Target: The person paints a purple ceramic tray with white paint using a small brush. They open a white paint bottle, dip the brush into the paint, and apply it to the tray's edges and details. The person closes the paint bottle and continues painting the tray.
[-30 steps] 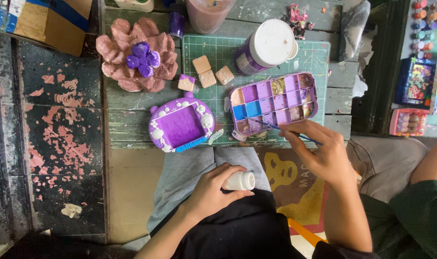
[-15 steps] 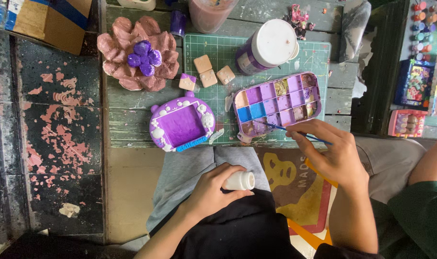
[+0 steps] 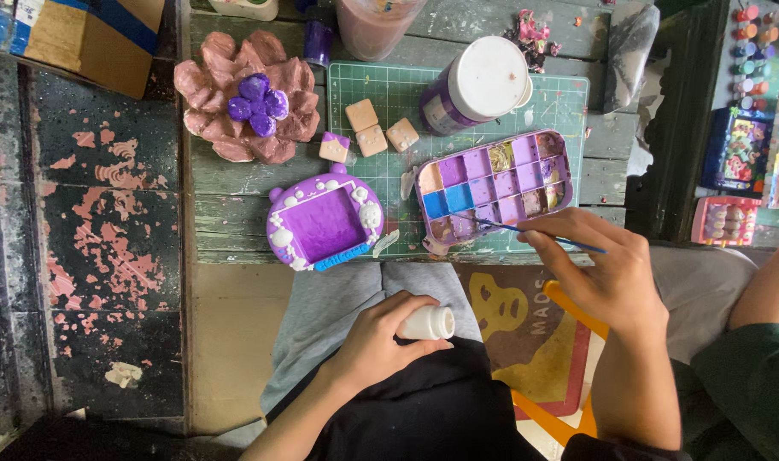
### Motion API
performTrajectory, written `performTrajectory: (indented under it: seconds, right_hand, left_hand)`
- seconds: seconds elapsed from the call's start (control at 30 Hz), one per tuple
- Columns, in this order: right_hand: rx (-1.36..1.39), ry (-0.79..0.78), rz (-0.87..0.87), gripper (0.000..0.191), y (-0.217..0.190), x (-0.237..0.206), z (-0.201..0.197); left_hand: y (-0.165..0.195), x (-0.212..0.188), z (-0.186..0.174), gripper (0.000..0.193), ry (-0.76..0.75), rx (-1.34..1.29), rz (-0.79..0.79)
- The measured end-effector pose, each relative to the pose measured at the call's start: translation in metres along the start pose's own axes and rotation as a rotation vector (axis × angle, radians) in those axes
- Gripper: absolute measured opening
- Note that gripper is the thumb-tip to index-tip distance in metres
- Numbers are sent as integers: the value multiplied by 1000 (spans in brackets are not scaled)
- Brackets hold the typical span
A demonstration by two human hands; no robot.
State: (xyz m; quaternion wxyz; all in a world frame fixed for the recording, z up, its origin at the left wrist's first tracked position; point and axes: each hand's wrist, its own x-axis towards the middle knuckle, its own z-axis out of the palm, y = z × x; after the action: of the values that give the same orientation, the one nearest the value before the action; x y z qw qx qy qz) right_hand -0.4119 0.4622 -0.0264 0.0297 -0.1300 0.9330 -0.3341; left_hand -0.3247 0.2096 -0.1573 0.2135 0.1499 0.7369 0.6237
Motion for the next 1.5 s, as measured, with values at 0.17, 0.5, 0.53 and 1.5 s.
performTrajectory:
  seconds: [0.17,0.5,0.53,1.5]
  right_hand:
    - [-52,6,-57,16,-5,4,3]
    - [-232,-113,-223,10,-27,32,-7]
    - [-260,-145,-249,10,-29,36,-7]
    - [-331,-248,-428,15,-31,71,-4]
  left_hand:
    - [-1,-1,0,53,-8,3,4]
    - [0,-1,1,53,-3,23,8]
    - [0,-1,1,53,0,26,6]
    - [13,4,7,50,17,26,21]
